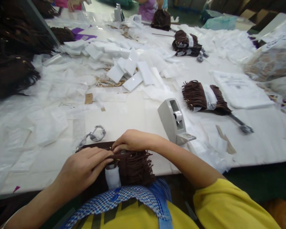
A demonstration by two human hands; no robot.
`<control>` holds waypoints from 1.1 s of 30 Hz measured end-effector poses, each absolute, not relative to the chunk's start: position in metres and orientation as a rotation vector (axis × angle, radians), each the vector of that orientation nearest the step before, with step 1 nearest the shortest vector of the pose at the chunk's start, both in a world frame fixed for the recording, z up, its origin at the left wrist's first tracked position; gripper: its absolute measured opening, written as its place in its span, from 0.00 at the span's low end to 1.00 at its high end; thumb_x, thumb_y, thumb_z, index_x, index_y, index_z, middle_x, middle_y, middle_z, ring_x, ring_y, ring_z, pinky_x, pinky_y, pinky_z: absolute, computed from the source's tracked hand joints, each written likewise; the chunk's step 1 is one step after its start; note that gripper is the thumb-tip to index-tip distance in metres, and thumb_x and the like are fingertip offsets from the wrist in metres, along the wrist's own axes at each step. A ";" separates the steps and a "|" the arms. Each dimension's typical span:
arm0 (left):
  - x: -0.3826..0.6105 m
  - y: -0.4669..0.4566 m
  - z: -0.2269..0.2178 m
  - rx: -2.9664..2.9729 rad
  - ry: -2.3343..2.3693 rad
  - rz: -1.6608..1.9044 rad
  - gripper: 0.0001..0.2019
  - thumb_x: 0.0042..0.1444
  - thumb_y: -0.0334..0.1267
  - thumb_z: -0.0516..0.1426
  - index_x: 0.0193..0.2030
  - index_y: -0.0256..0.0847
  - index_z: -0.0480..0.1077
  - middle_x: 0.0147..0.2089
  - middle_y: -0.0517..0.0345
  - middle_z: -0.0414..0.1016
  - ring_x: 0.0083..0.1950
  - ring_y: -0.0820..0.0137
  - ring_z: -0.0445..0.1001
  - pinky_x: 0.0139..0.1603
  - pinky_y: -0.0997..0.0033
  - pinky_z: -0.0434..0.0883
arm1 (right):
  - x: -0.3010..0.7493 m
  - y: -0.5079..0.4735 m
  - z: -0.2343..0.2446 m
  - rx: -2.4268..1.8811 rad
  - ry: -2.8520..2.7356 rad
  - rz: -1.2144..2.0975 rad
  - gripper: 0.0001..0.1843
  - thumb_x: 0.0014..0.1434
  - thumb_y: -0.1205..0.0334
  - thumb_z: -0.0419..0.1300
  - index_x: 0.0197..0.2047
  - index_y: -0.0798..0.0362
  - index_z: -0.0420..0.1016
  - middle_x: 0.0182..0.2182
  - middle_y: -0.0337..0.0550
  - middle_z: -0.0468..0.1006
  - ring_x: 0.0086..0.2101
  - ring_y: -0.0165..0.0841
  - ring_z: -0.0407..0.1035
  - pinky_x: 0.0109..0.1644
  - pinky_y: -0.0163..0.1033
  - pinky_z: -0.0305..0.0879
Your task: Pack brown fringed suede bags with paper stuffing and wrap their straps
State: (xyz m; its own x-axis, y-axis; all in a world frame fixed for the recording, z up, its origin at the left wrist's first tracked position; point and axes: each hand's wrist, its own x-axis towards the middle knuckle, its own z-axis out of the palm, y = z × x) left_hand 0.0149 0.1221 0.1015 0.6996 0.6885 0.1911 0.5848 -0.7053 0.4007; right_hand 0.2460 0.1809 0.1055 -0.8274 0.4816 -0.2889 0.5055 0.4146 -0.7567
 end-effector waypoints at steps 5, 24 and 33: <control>0.013 0.147 0.065 2.431 1.333 0.199 0.13 0.67 0.45 0.51 0.44 0.47 0.77 0.40 0.59 0.82 0.39 0.65 0.78 0.37 0.67 0.68 | 0.251 0.174 0.105 1.160 2.601 -1.411 0.26 0.71 0.45 0.44 0.58 0.49 0.74 0.51 0.46 0.80 0.48 0.39 0.74 0.51 0.40 0.64; -0.027 0.029 0.048 2.498 1.119 0.665 0.23 0.62 0.34 0.57 0.64 0.45 0.64 0.62 0.50 0.72 0.64 0.60 0.69 0.64 0.53 0.68 | 0.273 0.040 0.063 2.009 2.960 -0.813 0.27 0.64 0.55 0.60 0.65 0.46 0.65 0.67 0.49 0.60 0.66 0.44 0.54 0.68 0.58 0.54; -0.011 0.031 0.006 2.459 1.346 0.647 0.20 0.66 0.40 0.51 0.63 0.45 0.66 0.66 0.49 0.68 0.69 0.58 0.63 0.68 0.47 0.61 | 0.253 0.044 0.010 1.979 3.076 -0.879 0.35 0.61 0.67 0.59 0.70 0.50 0.57 0.73 0.52 0.41 0.71 0.44 0.31 0.71 0.60 0.42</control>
State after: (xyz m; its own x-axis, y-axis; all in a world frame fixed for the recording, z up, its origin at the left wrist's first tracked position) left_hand -0.0109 0.0314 0.0059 0.4702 0.8448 0.2553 0.7271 -0.5348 0.4305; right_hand 0.2534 0.0436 0.0096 -0.3120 0.9159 0.2526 0.6444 0.3993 -0.6521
